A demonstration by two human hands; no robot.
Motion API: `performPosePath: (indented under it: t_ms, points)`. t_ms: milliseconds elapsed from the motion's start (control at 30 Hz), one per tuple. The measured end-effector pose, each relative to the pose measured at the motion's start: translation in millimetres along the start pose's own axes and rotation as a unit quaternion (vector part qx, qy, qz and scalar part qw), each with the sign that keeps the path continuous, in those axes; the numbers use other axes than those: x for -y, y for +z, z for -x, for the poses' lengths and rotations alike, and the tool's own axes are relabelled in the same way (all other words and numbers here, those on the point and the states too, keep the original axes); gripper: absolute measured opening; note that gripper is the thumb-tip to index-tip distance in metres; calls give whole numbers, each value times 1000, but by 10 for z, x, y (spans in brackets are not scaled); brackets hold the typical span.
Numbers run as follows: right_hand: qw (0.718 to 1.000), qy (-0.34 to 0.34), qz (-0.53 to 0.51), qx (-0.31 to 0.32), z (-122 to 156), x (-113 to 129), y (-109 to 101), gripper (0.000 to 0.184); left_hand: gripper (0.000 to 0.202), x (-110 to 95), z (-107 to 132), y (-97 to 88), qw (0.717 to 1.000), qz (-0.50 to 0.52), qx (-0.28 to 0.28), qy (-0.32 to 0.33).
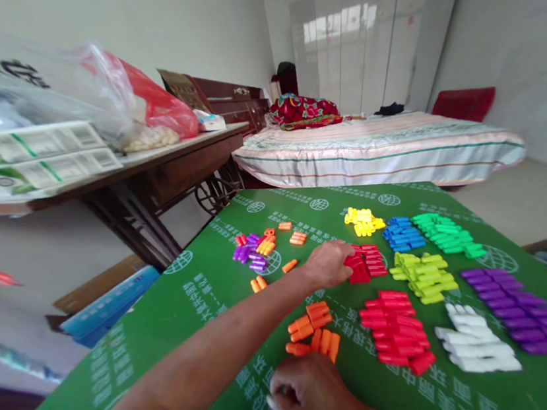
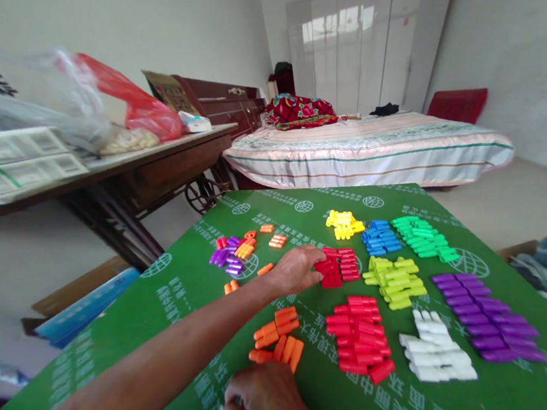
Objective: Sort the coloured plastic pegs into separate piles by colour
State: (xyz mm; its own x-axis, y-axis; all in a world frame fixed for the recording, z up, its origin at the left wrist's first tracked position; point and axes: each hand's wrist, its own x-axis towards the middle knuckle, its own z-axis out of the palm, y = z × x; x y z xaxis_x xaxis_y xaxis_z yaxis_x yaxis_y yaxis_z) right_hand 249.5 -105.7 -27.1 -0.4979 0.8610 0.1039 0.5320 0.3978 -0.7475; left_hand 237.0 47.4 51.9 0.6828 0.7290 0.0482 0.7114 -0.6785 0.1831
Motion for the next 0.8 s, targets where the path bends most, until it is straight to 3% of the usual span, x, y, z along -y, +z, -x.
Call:
performPosePath:
  t_ms: [100, 233, 500, 667, 800]
  points:
    - [1000, -4, -1, 6, -7, -6, -6, 15, 13, -108, -181, 90, 999, -33, 6, 43]
    - [1000, 0, -4, 22, -20, 13, -40, 15, 16, -111, -320, 157, 998, -49, 7, 36]
    - [999, 20, -4, 43, -3, 16, -27, 13, 15, 8, -256, 282, 998, -56, -18, 38]
    - [999, 20, -12, 28, 2, 14, 16, 12, 21, 241, -127, 220, 996, -68, -47, -41]
    - [998, 20, -8, 51, -22, -16, 49, 10, 24, 644, -37, 81, 976, -89, -72, -185]
